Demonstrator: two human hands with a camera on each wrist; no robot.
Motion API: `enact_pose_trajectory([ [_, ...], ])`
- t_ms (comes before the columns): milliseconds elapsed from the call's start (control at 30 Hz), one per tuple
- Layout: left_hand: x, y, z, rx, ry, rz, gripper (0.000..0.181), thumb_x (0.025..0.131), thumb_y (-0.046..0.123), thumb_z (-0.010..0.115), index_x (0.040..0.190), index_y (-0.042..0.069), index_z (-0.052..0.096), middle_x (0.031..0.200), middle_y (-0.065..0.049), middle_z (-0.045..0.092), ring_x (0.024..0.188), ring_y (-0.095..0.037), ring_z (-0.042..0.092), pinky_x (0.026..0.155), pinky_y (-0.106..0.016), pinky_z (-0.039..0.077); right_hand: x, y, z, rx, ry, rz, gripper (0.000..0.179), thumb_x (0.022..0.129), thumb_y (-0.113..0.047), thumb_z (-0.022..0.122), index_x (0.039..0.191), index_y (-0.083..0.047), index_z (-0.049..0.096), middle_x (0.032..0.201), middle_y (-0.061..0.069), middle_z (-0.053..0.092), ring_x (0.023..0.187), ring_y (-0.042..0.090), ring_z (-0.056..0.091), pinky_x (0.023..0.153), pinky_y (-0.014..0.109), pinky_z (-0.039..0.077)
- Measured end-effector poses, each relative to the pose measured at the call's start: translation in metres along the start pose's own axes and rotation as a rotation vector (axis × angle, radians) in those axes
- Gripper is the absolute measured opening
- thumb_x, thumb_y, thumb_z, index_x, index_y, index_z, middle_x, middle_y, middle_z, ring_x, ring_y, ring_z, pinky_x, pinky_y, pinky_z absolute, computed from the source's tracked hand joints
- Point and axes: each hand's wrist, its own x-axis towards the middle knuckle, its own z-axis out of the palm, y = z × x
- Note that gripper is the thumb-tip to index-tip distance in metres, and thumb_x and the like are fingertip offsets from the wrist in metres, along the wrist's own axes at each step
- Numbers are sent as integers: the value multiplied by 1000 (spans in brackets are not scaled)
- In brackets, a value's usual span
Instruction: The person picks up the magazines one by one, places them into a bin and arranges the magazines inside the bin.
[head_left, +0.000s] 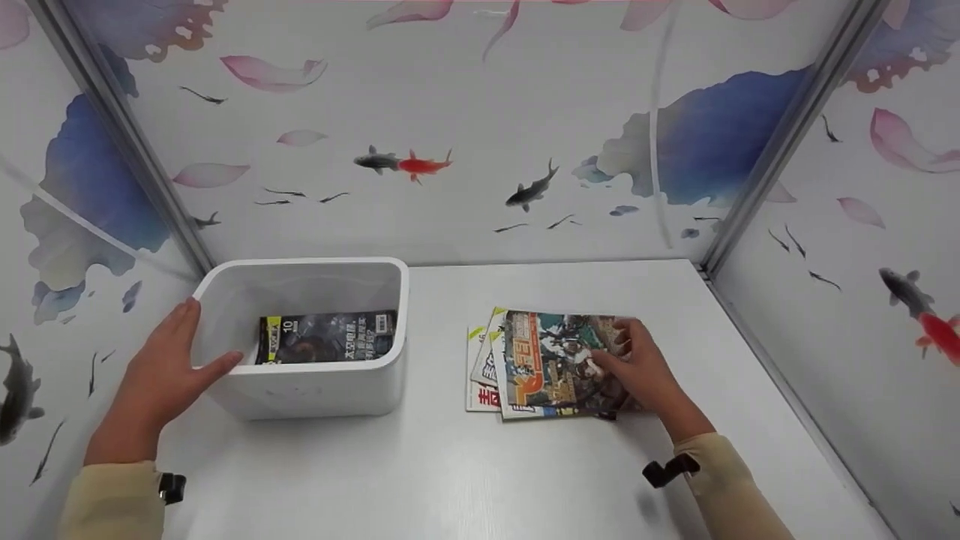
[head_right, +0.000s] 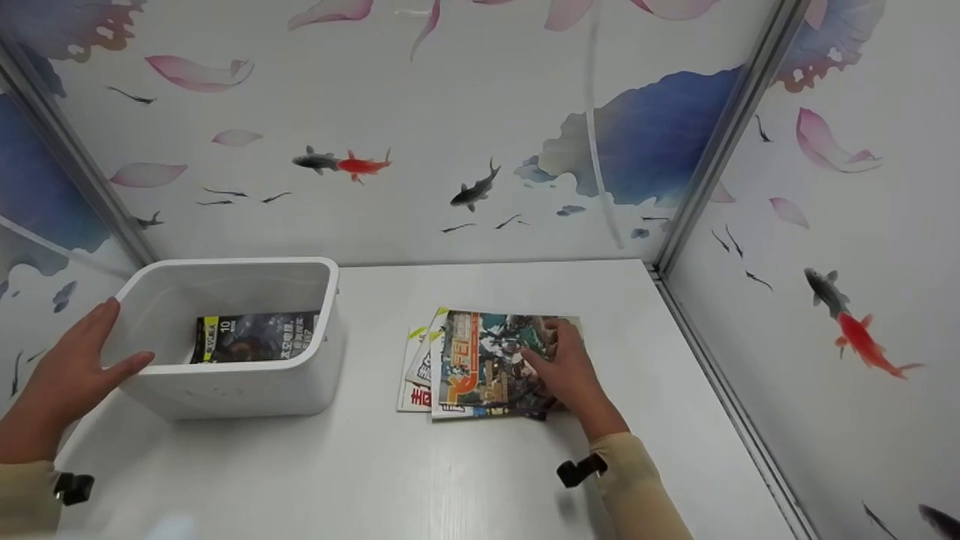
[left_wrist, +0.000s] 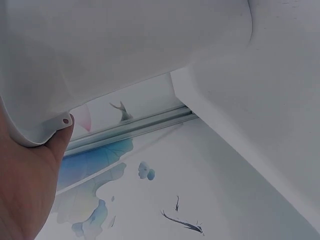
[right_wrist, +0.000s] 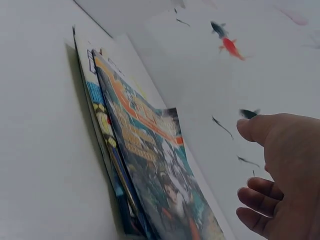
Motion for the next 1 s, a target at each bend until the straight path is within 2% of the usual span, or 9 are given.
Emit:
enact_pose_trajectory([
  [100,-1,-1,-1,-3,4,1,115,103,63,70,177,3,5,181,-31,8,162,-62,15,116,-90,19,-3,12,-7,-26,9,36,81,107,-42,75,163,0,35,141,27,46,117,36,52,94,52,48],
  [233,0,0,-1,-4,1,-2,115,103,64,70,177,4,6,181,-31,8,161,-63,15,114,-91,20,-7,24,-13,-98,39,104,94,104,-44,79,167,3,28,150,33,38,133,48,48,109,65,47],
  [367,0,1,-2,-1,3,-2,114,103,64,69,177,4,6,181,-31,8,161,-63,17,113,-91,21,-9,31,-17,-171,74,193,113,96,-56,84,172,0,22,161,38,29,150,57,33,121,74,37],
  [500,0,1,-3,4,6,-3,115,103,65,69,177,4,6,181,-31,8,160,-64,17,113,-91,21,-9,36,-19,-204,81,250,124,91,-63,86,174,-1,18,165,40,24,153,60,27,123,75,34],
  [700,-2,1,-2,13,5,-8,115,103,65,68,177,3,6,180,-33,9,161,-63,17,115,-90,21,-9,41,-23,-229,25,282,125,95,-66,80,174,1,11,167,44,17,154,65,22,123,78,31],
  [833,-2,1,-2,19,7,-10,114,104,64,68,176,1,6,180,-34,9,161,-63,16,117,-89,20,-9,44,-24,-242,-5,290,121,98,-64,77,174,3,10,165,46,17,152,67,22,120,80,32],
  [1000,-3,2,0,16,7,-14,115,103,65,68,176,2,6,180,-33,9,160,-63,17,115,-90,21,-9,46,-26,-268,-32,298,121,98,-64,78,174,3,12,161,49,22,148,68,27,118,80,35],
])
